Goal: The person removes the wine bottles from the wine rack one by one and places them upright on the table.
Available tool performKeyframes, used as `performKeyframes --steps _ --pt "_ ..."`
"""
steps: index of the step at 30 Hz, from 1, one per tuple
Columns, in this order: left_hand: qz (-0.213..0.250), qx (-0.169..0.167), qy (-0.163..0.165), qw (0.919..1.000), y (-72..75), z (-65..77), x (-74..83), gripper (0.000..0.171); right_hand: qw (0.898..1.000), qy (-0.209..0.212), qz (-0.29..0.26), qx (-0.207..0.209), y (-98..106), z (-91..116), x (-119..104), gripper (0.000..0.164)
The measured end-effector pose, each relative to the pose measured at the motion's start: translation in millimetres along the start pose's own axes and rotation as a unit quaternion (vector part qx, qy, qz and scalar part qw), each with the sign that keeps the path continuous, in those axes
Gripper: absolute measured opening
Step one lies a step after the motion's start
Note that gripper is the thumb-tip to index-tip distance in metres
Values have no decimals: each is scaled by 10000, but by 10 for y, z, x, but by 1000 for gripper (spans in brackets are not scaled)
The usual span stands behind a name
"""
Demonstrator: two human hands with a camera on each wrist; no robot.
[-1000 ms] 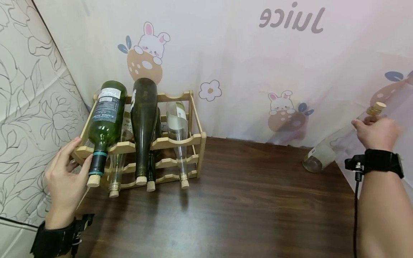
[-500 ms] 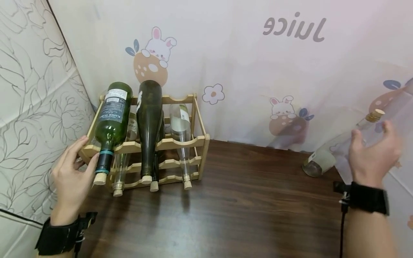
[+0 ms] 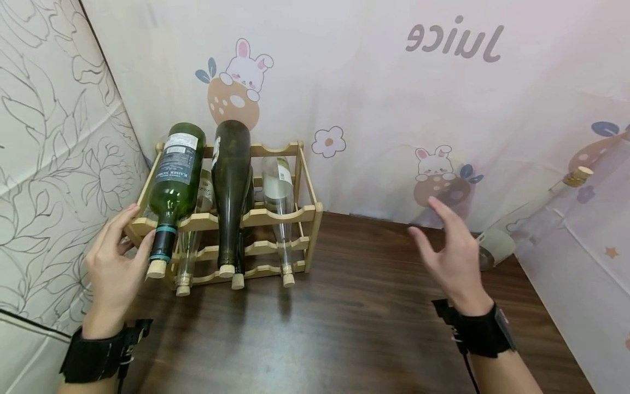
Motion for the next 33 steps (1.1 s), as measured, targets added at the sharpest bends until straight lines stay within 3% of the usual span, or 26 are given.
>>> performKeyframes --steps 5,11,21,27,33 --pt "-11 -6 -2 10000 -2 2 1 59 9968 535 -495 -338 -301 10 -394 64" --pt "-5 3 17 10000 6 17 -3 59 9897 1045 -719 -671 -617 -32 -790 59" --pt "32 17 -87 10000 -5 11 31 58 9727 1671 -1381 -829 -1093 -138 -1478 61" --pt "17 34 -82 10000 -3 -8 30 56 9610 2075 -1124 -1440 -1427 -55 -1911 62" --pt "-23 20 -93 10000 -2 -1 26 56 9421 2633 -822 -1906 -1704 45 -2266 58"
Point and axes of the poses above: each hand's wrist, its own z-axis away from the middle knuckle, its own y-axis out of the back of the hand, x = y × z, the point moved 10 cm from there along -z, towards the middle knuckle, and after that the axes turned 8 degrees about x, right-handed, at the moved point
